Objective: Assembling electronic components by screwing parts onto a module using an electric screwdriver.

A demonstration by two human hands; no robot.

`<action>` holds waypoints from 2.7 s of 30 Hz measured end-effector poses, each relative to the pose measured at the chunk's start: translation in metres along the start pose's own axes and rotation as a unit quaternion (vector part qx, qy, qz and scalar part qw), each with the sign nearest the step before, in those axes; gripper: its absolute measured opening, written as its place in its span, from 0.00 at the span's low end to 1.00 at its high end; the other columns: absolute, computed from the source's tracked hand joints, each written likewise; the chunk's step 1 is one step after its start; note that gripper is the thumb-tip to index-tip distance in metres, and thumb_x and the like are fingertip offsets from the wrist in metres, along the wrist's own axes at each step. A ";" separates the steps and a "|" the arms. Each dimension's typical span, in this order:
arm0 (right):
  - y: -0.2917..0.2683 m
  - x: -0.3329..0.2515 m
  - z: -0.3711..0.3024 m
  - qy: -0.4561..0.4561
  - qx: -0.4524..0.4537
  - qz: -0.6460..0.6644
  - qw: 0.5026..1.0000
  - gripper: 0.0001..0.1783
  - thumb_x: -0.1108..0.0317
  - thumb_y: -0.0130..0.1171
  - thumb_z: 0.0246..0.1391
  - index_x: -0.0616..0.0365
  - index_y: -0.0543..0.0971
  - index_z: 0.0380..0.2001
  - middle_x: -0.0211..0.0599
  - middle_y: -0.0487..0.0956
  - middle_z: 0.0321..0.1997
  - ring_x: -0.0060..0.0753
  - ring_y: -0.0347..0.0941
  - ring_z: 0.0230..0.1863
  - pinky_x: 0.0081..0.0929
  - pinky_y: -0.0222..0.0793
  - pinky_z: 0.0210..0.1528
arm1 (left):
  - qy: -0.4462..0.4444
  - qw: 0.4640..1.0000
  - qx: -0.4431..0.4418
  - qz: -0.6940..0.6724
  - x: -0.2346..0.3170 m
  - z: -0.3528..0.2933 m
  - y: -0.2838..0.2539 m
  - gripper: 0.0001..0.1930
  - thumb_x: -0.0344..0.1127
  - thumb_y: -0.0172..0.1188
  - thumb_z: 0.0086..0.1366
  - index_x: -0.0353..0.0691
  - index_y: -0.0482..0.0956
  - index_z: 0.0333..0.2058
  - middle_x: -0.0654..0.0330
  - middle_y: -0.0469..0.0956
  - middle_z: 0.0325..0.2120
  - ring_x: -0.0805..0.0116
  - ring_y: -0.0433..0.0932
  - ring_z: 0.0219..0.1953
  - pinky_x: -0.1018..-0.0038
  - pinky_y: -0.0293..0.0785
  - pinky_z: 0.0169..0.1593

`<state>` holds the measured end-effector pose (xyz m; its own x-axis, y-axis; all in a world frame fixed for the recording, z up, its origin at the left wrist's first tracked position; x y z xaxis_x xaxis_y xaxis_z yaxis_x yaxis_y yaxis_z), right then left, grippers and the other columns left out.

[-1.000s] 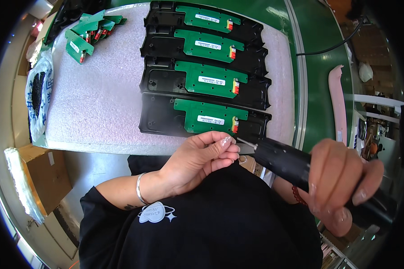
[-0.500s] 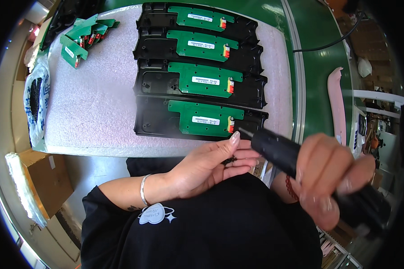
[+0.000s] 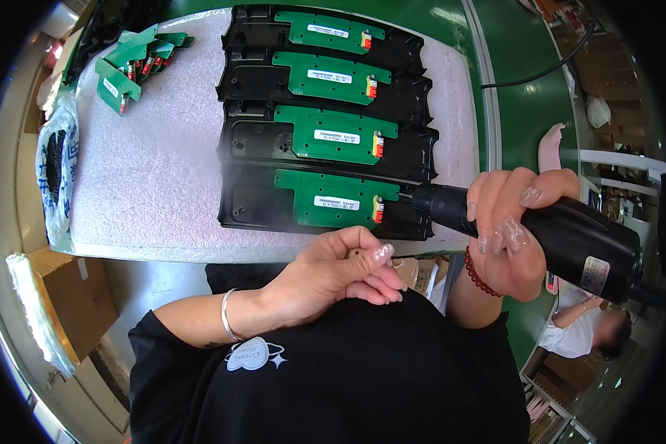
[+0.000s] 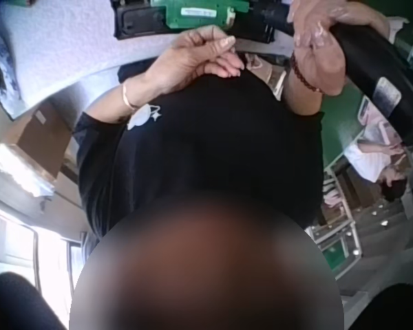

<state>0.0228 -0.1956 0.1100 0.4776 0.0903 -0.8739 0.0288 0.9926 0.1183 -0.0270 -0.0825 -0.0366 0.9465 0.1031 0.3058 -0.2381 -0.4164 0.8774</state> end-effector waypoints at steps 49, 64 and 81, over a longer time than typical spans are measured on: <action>0.077 0.014 0.003 0.065 -0.158 0.039 0.985 0.17 0.79 0.53 0.37 0.56 0.60 0.32 0.28 0.67 0.16 0.20 0.62 0.14 0.23 0.60 0.25 | 0.035 0.998 0.046 -0.033 -0.003 -0.032 -0.028 0.14 0.33 0.46 0.64 0.32 0.68 0.46 0.54 0.75 0.36 0.69 0.76 0.39 0.78 0.73 0.43; 0.078 -0.016 0.011 0.031 -0.137 0.091 0.986 0.18 0.79 0.54 0.35 0.54 0.62 0.32 0.25 0.69 0.15 0.18 0.66 0.15 0.17 0.64 0.25 | 0.092 0.987 0.100 -0.091 0.011 -0.041 -0.040 0.08 0.30 0.51 0.61 0.36 0.74 0.37 0.60 0.76 0.30 0.75 0.76 0.31 0.82 0.74 0.37; 0.079 -0.042 0.012 -0.065 -0.075 0.169 0.981 0.18 0.78 0.62 0.32 0.51 0.65 0.26 0.25 0.72 0.13 0.17 0.69 0.15 0.10 0.68 0.23 | 0.158 0.976 0.100 -0.111 0.033 -0.045 -0.041 0.06 0.29 0.51 0.61 0.35 0.73 0.36 0.59 0.76 0.29 0.73 0.77 0.31 0.82 0.76 0.37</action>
<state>0.0149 -0.1215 0.1619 0.5455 0.4145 -0.7285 -0.2745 0.9096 0.3120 0.0039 -0.0216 -0.0457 0.8483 0.4703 0.2434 0.0416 -0.5174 0.8547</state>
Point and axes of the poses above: each hand's wrist, its own z-axis towards the middle knuckle, its own y-axis out of the palm, x = y × z, the point moved 9 cm from there along z, towards the middle knuckle
